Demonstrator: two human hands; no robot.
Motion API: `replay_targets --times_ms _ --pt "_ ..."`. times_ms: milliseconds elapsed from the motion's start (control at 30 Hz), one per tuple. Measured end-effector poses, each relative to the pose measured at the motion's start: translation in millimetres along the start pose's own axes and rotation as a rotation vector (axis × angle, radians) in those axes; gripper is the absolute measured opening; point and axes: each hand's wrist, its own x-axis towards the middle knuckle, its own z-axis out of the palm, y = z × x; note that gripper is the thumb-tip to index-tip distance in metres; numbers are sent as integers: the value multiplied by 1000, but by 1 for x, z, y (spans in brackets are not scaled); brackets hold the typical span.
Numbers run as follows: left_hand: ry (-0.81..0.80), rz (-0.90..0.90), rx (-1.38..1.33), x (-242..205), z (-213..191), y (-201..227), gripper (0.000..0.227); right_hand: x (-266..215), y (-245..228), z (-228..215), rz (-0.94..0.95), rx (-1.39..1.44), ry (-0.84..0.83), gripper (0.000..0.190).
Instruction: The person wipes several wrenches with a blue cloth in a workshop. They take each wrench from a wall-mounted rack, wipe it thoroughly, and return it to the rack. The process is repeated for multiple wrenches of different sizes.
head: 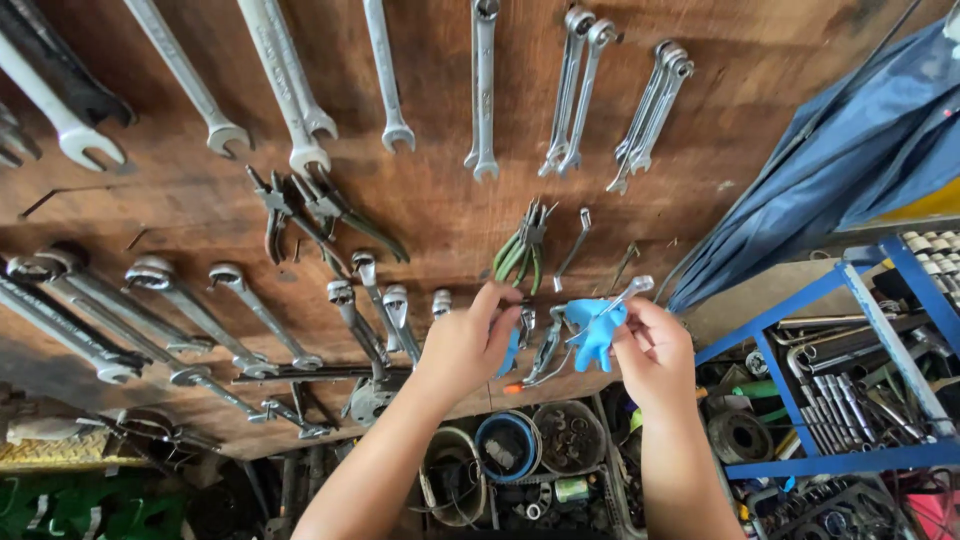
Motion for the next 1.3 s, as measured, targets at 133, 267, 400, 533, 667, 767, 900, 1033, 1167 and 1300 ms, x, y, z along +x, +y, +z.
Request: replay_targets --times_ms 133,267,400,533,667,767,900,1033,1167,1300 --pt "43 23 34 46 -4 23 28 20 -11 6 14 53 -29 23" --pt "273 168 -28 81 -5 44 32 35 -15 11 21 49 -11 22" --pt "256 70 -82 109 -1 57 38 47 -18 16 0 91 4 21" --pt "305 153 -84 124 9 53 35 53 -22 20 -11 113 14 19" --pt "314 129 -63 134 15 49 19 56 -28 23 18 72 1 16" --pt "357 191 -63 130 12 51 13 59 -34 25 15 53 -13 14" --pt "405 313 -117 116 -2 63 10 66 -44 27 -66 98 -19 17" --pt "373 296 -126 104 -13 68 10 74 -47 23 -63 91 13 17" --pt "350 290 -145 94 -21 67 10 85 -56 22 -104 68 -34 18" --pt "305 214 -214 95 -30 71 8 94 -70 25 -93 133 -79 18"
